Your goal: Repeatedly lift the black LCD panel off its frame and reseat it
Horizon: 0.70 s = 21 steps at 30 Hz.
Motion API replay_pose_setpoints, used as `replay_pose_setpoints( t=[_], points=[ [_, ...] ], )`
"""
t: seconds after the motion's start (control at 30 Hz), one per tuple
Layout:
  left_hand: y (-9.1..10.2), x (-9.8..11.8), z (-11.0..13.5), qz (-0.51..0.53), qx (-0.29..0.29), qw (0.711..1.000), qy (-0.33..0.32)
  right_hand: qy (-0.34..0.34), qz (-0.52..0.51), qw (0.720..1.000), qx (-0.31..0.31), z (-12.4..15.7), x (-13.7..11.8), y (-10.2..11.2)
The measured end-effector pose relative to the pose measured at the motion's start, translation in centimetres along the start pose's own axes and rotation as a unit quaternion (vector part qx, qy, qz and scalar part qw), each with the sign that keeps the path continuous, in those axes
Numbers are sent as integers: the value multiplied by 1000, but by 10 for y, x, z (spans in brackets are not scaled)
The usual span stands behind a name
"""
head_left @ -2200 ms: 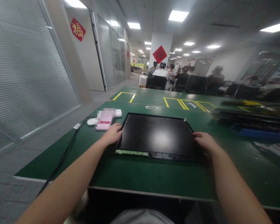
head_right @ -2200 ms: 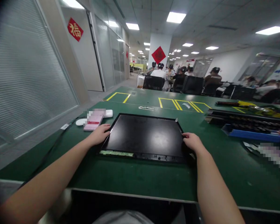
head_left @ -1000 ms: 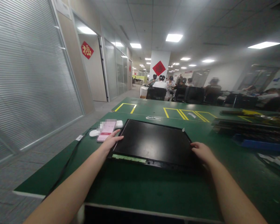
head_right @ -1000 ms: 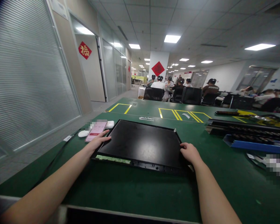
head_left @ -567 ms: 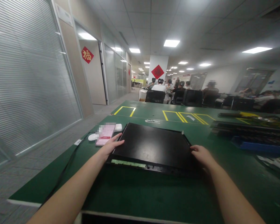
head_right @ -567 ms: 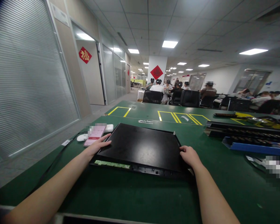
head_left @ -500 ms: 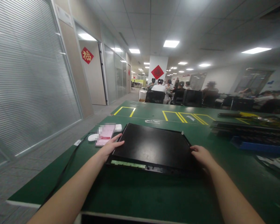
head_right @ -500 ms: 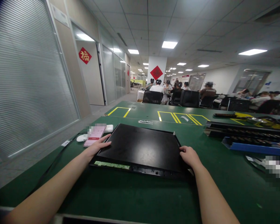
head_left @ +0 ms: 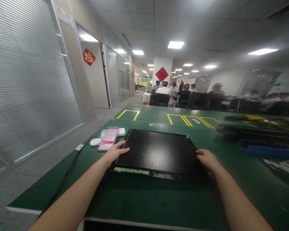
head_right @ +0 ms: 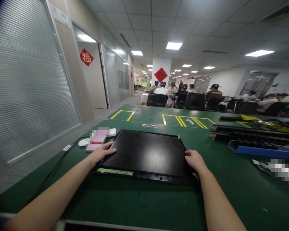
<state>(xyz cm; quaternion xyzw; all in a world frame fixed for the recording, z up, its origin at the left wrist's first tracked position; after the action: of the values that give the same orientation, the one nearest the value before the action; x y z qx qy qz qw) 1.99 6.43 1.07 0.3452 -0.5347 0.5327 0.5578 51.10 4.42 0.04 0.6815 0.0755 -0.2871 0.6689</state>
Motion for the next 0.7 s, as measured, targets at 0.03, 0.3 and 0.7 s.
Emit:
replay_pose_setpoints(
  t=[0.03, 0.3, 0.7],
  points=[
    [-1, 2, 1, 0, 0, 1000, -5, -2, -1, 1000, -3, 0, 0, 0],
    [-11, 14, 7, 34, -11, 998, -42, 6, -9, 1000, 10, -1, 1, 1],
    [-19, 26, 10, 2, -50, 994, -96, -1, -10, 1000, -6, -7, 10, -4]
  ],
)
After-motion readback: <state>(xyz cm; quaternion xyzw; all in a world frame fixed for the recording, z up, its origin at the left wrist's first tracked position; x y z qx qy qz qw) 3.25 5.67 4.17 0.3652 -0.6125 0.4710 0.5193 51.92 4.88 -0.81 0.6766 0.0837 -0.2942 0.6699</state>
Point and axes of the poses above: each hand's wrist, its own z-axis away from the middle knuckle, its own y-axis out of the back of the hand, x = y × z, the point moved 9 cm from there along -z, towards the middle knuckle, and after that the axes turned 7 degrees about -x, right-handed, at the moved point
